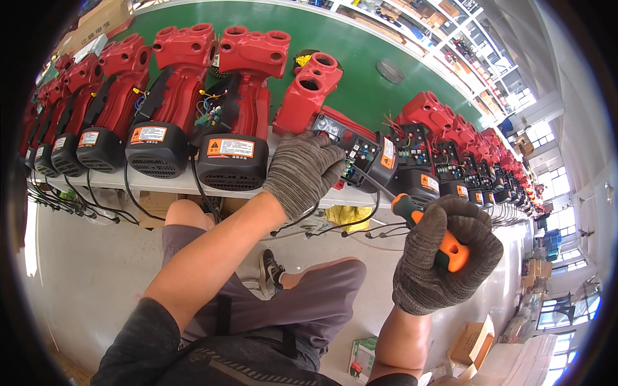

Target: The person assembles components of hydraulic tools by inserting small yellow pins and colorful wires into the tool housings, then using a screwdriver to secure screws into the electronic control panels.

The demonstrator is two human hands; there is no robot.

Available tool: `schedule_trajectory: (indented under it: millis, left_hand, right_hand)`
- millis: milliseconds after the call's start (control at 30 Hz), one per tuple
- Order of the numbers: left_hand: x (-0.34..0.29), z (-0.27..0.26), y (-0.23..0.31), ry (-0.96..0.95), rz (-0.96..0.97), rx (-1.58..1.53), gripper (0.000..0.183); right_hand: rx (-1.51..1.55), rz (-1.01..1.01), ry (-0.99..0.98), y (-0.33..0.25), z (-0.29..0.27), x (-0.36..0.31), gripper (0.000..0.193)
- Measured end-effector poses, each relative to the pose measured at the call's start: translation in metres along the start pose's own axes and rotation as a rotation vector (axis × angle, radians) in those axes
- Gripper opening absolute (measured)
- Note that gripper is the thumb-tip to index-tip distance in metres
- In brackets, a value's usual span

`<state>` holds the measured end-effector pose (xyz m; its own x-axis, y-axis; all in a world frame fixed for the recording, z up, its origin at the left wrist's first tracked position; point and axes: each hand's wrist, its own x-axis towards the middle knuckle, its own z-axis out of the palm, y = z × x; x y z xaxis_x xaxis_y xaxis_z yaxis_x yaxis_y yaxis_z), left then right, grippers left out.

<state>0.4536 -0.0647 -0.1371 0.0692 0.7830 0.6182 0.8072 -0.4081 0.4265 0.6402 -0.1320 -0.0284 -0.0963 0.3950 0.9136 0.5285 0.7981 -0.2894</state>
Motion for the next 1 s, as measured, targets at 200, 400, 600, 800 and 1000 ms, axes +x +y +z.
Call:
schedule_trajectory:
  millis: [200,400,600,800,1000]
  left_hand:
    - [0.001,0.002,0.0,-0.035,-0.021,0.044,0.022]
    - [0.001,0.001,0.0,-0.033,-0.025,0.044,0.021]
    - [0.001,0.002,0.001,-0.013,-0.007,0.046,0.02]
    - [0.001,0.001,0.0,-0.031,-0.014,0.053,0.018]
    - [0.004,0.002,0.006,0.003,-0.047,0.056,0.018]
  right_hand:
    - [0.029,-0.044,-0.022,-0.004,0.005,0.001,0.025]
    - [0.031,0.012,0.048,-0.001,0.012,0.008,0.024]
    - [0.07,0.174,0.174,-0.002,0.015,0.017,0.019]
    - [-0.129,-0.254,-0.396,-0.033,-0.001,0.016,0.027]
    - [-0.426,-0.187,-0.514,-0.047,-0.028,0.03,0.026]
